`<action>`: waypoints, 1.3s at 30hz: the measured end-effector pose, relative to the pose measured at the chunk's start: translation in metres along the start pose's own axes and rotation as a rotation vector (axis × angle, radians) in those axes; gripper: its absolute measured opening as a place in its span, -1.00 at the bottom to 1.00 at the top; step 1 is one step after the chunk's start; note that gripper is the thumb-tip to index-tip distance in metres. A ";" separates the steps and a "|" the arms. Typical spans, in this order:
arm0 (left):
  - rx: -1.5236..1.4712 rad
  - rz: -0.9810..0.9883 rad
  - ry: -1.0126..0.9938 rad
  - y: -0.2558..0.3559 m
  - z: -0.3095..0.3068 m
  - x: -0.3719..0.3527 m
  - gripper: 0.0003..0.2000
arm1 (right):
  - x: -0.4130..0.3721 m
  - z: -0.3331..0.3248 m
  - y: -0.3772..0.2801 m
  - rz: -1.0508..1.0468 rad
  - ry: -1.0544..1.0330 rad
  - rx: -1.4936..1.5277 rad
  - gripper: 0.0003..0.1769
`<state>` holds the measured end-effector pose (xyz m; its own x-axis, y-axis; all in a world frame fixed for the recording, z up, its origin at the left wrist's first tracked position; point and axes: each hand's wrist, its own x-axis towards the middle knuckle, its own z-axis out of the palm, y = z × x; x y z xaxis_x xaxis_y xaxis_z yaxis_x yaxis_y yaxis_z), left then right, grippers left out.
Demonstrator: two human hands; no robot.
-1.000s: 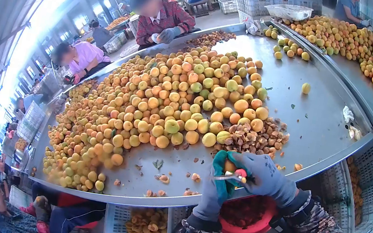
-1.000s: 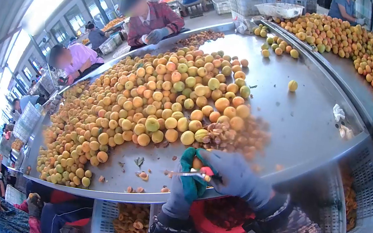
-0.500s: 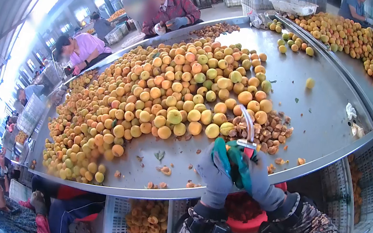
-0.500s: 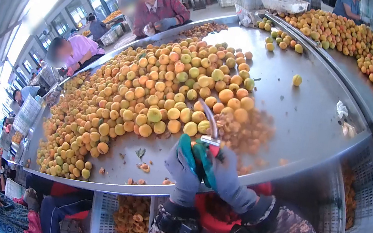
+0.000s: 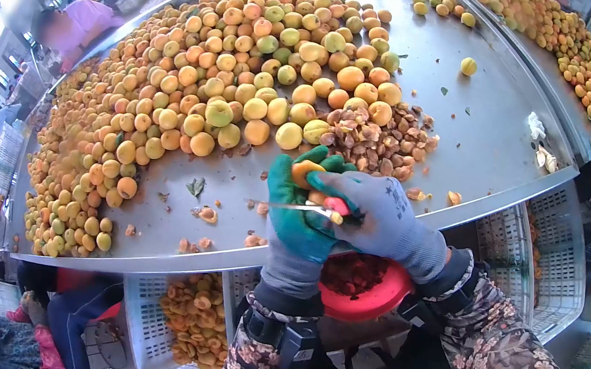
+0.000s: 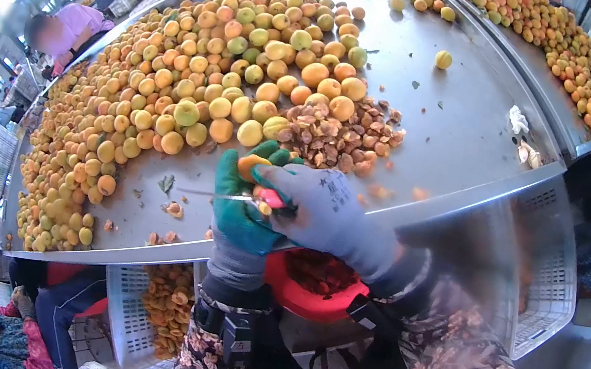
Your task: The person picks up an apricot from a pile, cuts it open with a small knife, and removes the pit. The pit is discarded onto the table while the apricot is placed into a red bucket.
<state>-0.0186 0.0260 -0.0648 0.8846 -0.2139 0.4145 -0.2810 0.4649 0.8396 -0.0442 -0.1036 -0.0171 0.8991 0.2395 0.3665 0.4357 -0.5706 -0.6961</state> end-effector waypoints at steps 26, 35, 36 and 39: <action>-0.614 -0.632 0.338 0.010 0.043 -0.001 -0.65 | 0.010 0.002 0.000 0.019 0.551 1.123 -0.64; -0.622 -0.501 0.482 0.021 0.063 0.011 -0.67 | 0.020 0.008 0.003 -0.119 0.547 0.766 -0.67; -0.622 -0.510 0.489 0.017 0.061 0.010 -0.67 | 0.022 0.010 0.003 -0.107 0.546 0.767 -0.67; -0.454 -0.574 0.398 0.001 0.047 0.008 -0.63 | 0.035 0.013 0.007 0.007 0.708 0.779 -0.63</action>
<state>-0.0295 -0.0155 -0.0443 0.9341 -0.2434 -0.2610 0.3557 0.6960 0.6238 -0.0092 -0.0887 -0.0173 0.7808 -0.4192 0.4632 0.5635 0.1525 -0.8119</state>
